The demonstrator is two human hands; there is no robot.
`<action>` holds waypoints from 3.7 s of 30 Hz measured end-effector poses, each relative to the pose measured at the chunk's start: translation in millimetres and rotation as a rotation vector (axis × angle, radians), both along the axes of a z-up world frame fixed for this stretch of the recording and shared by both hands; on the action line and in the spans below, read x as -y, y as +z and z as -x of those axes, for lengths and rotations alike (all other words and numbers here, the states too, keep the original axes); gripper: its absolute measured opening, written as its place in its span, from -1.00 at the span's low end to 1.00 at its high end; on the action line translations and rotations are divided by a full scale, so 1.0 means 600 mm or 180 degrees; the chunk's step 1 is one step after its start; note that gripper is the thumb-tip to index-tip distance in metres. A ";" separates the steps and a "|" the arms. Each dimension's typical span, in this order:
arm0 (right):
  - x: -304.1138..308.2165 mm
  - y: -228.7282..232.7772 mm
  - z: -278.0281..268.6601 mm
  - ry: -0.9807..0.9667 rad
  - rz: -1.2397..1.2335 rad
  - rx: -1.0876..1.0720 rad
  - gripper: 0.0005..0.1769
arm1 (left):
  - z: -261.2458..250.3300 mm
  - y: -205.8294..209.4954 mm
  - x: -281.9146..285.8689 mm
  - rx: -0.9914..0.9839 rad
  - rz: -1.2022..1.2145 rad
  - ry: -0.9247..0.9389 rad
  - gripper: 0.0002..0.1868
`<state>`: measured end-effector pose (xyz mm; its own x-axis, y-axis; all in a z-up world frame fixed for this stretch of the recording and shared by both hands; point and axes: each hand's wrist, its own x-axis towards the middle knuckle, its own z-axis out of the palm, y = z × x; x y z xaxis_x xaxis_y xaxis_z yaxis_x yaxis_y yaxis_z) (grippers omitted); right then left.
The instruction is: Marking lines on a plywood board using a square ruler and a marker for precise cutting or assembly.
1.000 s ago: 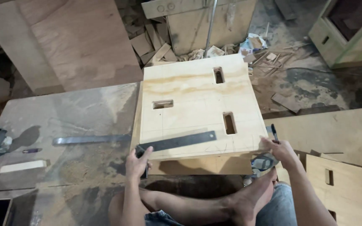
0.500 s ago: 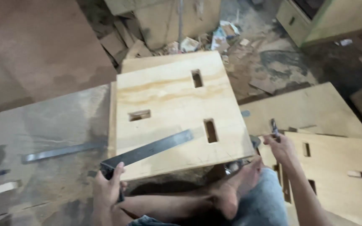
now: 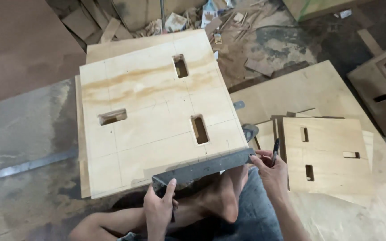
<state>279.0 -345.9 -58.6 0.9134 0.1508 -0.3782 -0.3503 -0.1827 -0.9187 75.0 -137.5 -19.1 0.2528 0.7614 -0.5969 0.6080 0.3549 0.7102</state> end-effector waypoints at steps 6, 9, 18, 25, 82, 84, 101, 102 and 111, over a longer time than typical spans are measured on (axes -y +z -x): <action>-0.024 -0.022 0.005 -0.0172 0.0052 0.0231 -0.79 | -0.010 -0.025 -0.016 -0.0435 0.0081 -0.0193 -0.58; -0.020 -0.026 -0.007 -0.0080 0.0285 0.0240 -0.82 | -0.008 -0.048 -0.021 -0.0575 0.0052 -0.0259 -0.51; -0.026 -0.015 -0.003 0.0172 0.0532 0.0289 -0.84 | -0.007 -0.021 -0.027 -0.0487 0.0308 -0.0009 -0.56; -0.026 -0.016 -0.010 0.0393 0.0789 0.0563 -0.83 | -0.010 -0.020 -0.030 -0.0569 0.0337 -0.0104 -0.59; -0.183 -0.049 0.015 0.2046 -0.0153 0.0997 -0.87 | 0.017 -0.074 -0.033 -0.0348 0.0209 -0.0170 -0.26; -0.168 -0.022 0.013 0.1986 -0.0366 0.0857 -0.88 | 0.020 -0.032 -0.028 -0.0061 0.0256 -0.0111 -0.49; 0.003 0.006 0.025 0.0560 -0.1268 0.0909 -0.84 | 0.004 -0.103 -0.023 0.0226 -0.3852 -0.3426 -0.39; 0.002 0.006 0.031 0.0621 -0.1236 0.0906 -0.87 | 0.001 -0.110 -0.023 0.0026 -0.3742 -0.3422 -0.37; -0.081 -0.009 0.059 0.0779 -0.0824 0.1147 -0.89 | -0.022 -0.103 -0.068 0.0474 -0.3468 -0.3597 -0.11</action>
<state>243.7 -297.6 -63.9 0.9051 0.4240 0.0326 0.0219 0.0301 -0.9993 88.0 -96.7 -80.9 0.9694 0.1764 0.1709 0.0987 -0.9169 0.3866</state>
